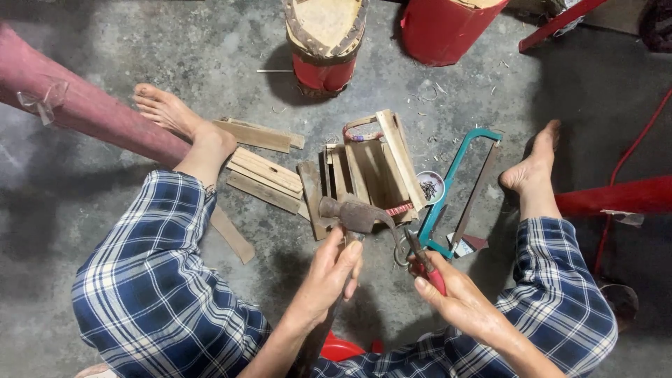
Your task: Assembling a small wooden box by nailing wooden slats onto a frame using a hammer and pliers.
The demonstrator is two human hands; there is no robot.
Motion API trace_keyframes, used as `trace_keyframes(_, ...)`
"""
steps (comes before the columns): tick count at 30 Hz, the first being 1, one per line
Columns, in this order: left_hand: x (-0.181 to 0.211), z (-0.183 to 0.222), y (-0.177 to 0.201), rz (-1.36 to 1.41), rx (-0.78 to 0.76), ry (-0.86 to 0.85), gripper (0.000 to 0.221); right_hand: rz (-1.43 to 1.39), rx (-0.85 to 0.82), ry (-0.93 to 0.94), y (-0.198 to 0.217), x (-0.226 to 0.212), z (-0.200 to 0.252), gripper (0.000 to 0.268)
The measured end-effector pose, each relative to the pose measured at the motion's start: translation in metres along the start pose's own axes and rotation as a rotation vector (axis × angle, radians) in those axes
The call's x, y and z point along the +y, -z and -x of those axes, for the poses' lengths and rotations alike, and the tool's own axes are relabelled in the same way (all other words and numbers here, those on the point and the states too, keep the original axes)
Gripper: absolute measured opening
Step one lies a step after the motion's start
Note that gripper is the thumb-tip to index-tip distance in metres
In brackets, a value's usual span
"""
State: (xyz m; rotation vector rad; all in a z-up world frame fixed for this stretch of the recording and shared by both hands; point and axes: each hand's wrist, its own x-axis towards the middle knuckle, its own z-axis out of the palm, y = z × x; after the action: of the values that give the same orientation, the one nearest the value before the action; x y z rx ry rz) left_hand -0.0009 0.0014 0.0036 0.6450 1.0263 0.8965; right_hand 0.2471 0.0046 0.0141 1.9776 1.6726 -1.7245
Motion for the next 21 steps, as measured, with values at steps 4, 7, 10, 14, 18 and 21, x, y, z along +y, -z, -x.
trace_keyframes(4,0.0013,0.0,-0.0004,-0.031,-0.003,0.03,0.041,0.056,-0.025,0.031,0.001,0.0011,-0.0023,0.047)
trace_keyframes(7,0.0016,-0.0003,-0.0011,-0.042,-0.001,0.046,0.045,0.052,-0.034,0.036,0.0022,-0.0007,-0.0022,0.045)
trace_keyframes(10,0.0016,-0.0001,-0.0012,-0.033,-0.021,0.023,0.046,0.07,-0.026,0.01,0.0019,-0.0029,-0.0025,0.045)
trace_keyframes(14,0.001,-0.0011,-0.0015,-0.037,-0.021,0.037,0.046,0.079,-0.003,0.02,-0.0001,-0.0008,-0.0048,0.042)
trace_keyframes(18,-0.0022,-0.0016,-0.0005,-0.053,-0.009,0.039,0.048,0.064,0.0,-0.003,-0.0043,-0.0006,-0.0055,0.038)
trace_keyframes(21,-0.0037,-0.0025,0.0003,-0.059,-0.016,0.031,0.05,0.08,0.008,0.004,-0.0068,0.0037,-0.0097,0.051)
